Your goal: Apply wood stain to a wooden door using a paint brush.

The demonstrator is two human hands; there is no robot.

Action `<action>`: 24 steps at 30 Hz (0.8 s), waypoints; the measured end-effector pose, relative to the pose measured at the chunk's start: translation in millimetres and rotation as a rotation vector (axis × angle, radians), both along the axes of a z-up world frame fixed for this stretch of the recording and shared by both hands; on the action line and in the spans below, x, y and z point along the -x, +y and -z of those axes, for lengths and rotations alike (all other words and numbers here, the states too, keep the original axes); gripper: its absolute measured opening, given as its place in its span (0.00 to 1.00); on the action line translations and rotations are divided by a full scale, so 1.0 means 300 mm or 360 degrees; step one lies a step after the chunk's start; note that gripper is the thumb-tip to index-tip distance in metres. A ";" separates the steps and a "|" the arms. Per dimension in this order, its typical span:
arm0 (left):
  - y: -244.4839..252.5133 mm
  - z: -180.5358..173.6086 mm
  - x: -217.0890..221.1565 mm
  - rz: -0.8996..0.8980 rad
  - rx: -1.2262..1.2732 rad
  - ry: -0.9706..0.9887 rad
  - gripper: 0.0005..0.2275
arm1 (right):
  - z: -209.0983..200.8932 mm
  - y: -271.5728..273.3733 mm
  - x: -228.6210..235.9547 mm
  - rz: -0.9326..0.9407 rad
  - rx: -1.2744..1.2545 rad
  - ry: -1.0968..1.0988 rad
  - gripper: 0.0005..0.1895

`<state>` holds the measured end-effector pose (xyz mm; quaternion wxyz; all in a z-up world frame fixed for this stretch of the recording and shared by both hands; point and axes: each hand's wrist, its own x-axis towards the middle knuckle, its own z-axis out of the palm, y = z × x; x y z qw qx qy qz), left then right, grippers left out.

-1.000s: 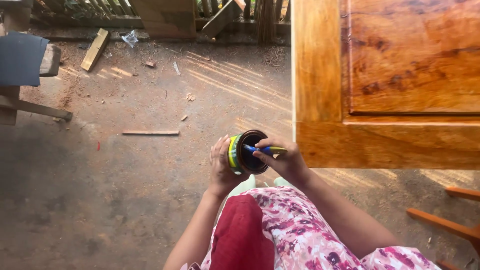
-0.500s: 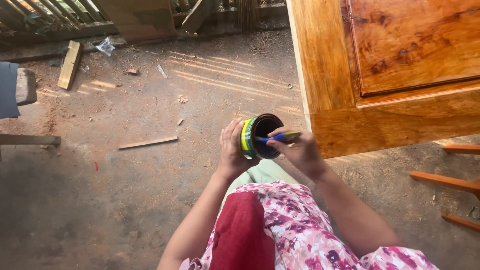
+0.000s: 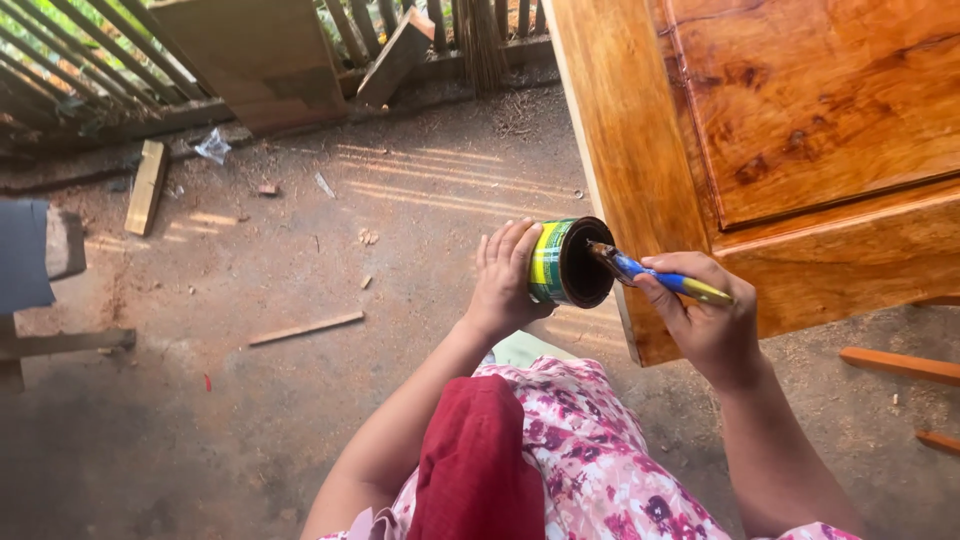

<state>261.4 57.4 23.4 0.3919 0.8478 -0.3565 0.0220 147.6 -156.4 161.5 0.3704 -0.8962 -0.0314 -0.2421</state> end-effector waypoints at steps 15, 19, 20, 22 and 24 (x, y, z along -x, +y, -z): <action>-0.159 -0.041 -0.232 0.0134 0.0015 -0.0051 0.52 | 0.162 -0.190 -0.077 0.0557 -0.0680 -0.0205 0.09; -0.178 -0.057 -0.266 0.0139 -0.0021 -0.0045 0.52 | 0.222 -0.233 -0.088 0.0624 -0.0777 -0.0302 0.09; -0.178 -0.049 -0.269 0.0135 0.0020 -0.0073 0.52 | 0.231 -0.239 -0.089 0.0689 -0.1029 -0.0315 0.09; -0.175 -0.038 -0.282 0.0145 0.0056 -0.0089 0.52 | 0.256 -0.257 -0.083 0.0770 -0.1285 -0.0323 0.09; -0.170 -0.039 -0.309 0.0194 0.0207 -0.0047 0.54 | 0.283 -0.286 -0.076 0.0906 -0.1873 -0.0375 0.11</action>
